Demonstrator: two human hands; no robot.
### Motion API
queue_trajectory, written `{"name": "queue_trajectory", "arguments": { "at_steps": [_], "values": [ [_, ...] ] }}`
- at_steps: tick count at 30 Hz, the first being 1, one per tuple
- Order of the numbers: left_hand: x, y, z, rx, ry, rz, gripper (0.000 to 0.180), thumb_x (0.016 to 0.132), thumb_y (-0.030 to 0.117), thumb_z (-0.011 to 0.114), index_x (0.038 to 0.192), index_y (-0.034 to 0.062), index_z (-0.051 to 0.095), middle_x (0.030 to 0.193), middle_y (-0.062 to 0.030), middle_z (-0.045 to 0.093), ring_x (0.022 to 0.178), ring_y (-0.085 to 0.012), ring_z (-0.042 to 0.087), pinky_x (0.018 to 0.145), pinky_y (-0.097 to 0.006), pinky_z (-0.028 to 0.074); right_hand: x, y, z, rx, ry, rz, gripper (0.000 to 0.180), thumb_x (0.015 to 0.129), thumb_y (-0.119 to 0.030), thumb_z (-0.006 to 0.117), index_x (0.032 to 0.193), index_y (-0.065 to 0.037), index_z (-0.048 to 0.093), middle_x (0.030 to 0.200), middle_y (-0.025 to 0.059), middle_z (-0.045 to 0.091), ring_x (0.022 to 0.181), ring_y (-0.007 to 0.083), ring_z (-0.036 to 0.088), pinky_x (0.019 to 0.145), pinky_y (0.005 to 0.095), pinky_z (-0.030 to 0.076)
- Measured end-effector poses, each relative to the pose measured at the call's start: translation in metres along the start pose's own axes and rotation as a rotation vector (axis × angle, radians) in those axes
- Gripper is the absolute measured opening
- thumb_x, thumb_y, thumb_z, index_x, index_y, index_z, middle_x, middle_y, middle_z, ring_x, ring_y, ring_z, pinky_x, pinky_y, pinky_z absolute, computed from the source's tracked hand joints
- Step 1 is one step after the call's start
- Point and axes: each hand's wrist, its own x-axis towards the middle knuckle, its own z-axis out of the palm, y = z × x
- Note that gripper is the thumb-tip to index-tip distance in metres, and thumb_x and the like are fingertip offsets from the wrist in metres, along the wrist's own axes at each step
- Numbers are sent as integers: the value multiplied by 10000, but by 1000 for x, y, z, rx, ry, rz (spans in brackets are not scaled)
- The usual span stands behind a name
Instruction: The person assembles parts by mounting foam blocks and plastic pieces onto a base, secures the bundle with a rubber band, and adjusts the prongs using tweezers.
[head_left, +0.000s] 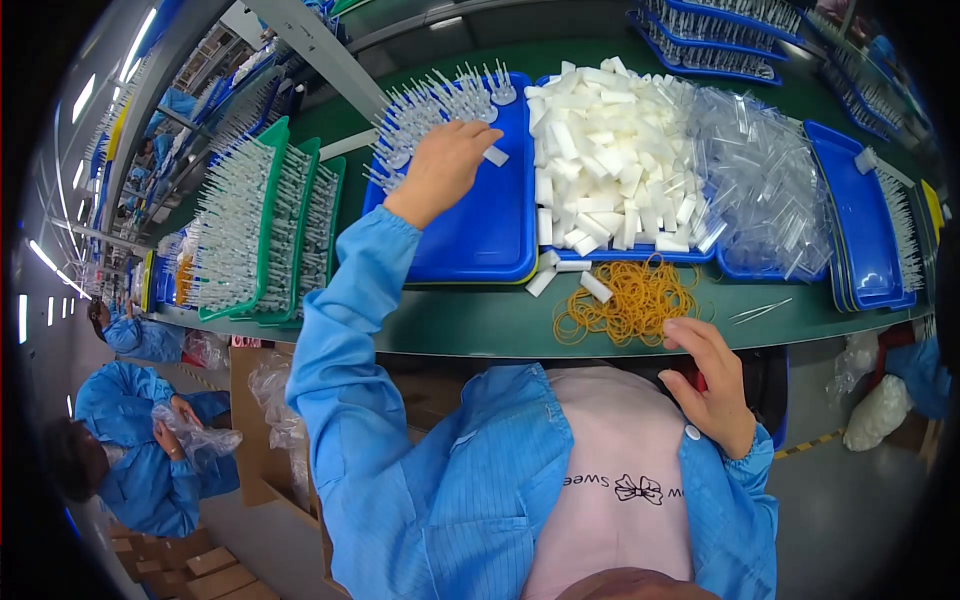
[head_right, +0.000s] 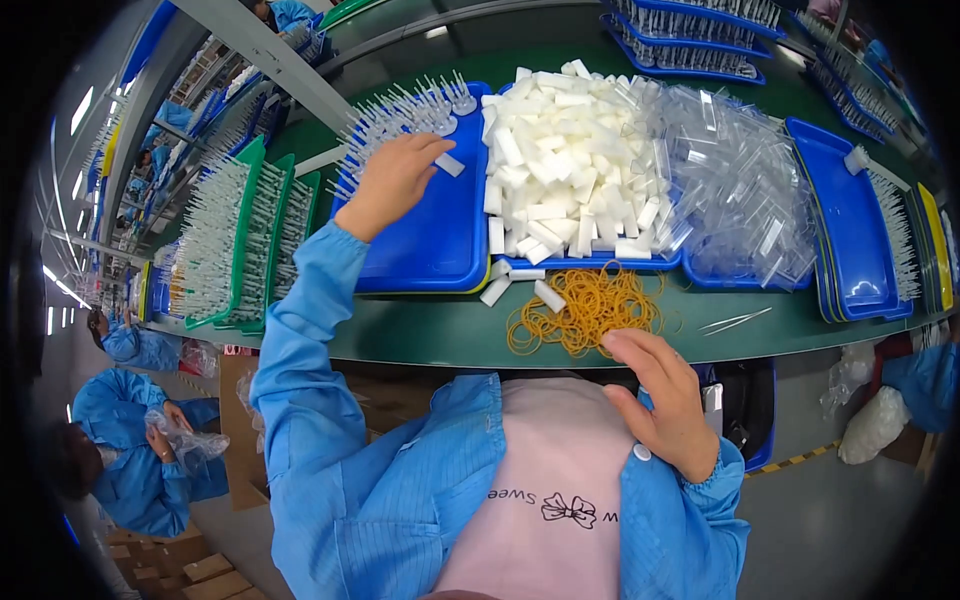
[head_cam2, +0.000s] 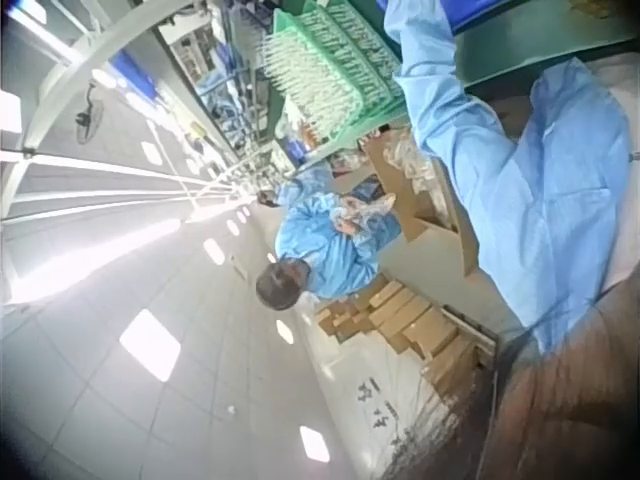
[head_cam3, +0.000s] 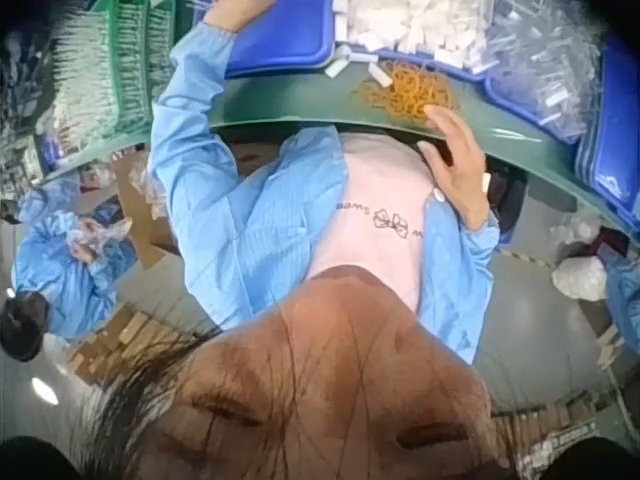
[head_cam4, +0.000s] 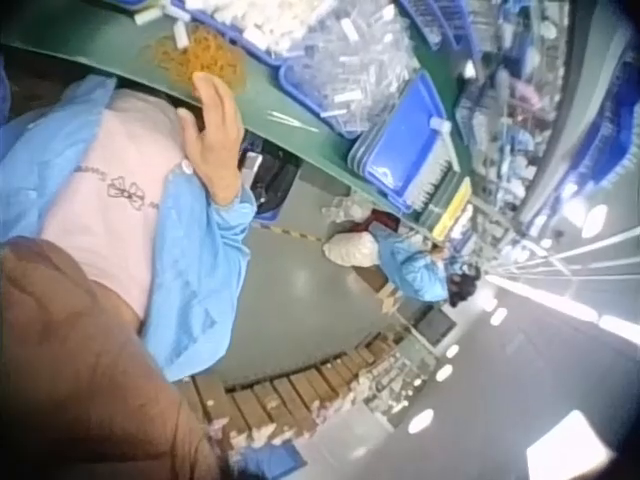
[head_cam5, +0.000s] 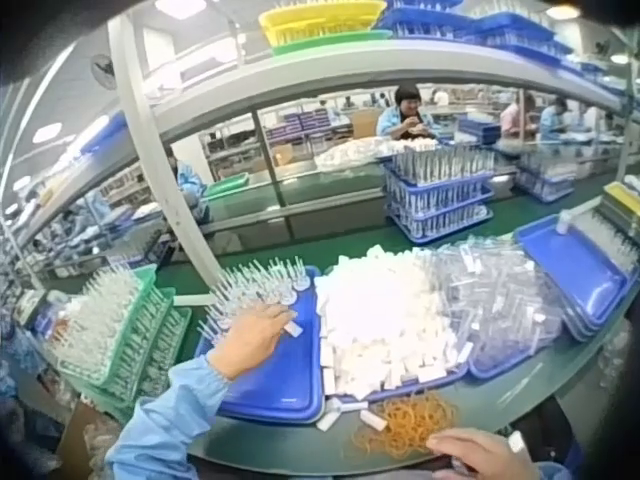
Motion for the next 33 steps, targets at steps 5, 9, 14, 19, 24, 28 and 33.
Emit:
{"name": "queue_trajectory", "arguments": {
  "at_steps": [5,9,14,19,24,28,33],
  "values": [
    [-16,-12,21,21,18,-79,212,806,145,626,1013,101,641,966,-82,615,892,-274,585,788,-397,467,-1,-9,7,-22,-31,-42,491,688,-28,702,1159,-15,564,1151,156,573,965,316,600,810,358,484],
    [-24,32,-9,-715,54,-367,222,887,210,586,1045,59,629,909,-126,648,813,-299,623,716,-363,490,-3,2,7,-24,91,-52,504,677,-19,709,1157,5,557,1063,164,603,948,298,602,808,344,479],
    [-47,149,-59,-1269,-225,-132,237,904,176,575,1090,35,615,934,-109,640,823,-189,613,730,-297,486,15,-10,16,471,192,117,459,638,-74,769,1062,-2,609,802,96,583,704,190,558,630,274,439],
    [-67,181,-62,-1571,-611,-200,282,870,166,631,1123,45,610,896,-84,636,762,-123,585,653,-272,475,27,-4,19,220,-194,-156,280,652,-82,761,893,-22,632,699,86,582,607,195,548,538,288,403],
    [-64,87,-34,-477,218,-365,158,740,233,702,843,115,684,756,-70,635,691,-279,596,606,-375,474,7,6,18,553,160,223,113,751,-11,619,858,-8,583,739,52,553,638,114,476,575,240,362],
    [-88,-17,-9,251,151,-601,305,727,218,718,984,101,601,857,-104,541,824,-289,555,682,-395,452,7,4,19,548,154,313,111,750,-14,605,856,-5,574,738,50,533,658,106,466,584,228,353],
    [-106,-32,-10,227,181,-642,290,752,197,704,1002,117,582,815,-106,522,764,-294,562,638,-412,452,12,8,20,521,49,248,136,742,-9,600,876,-1,572,774,56,533,660,106,467,586,226,356]
  ]
}}
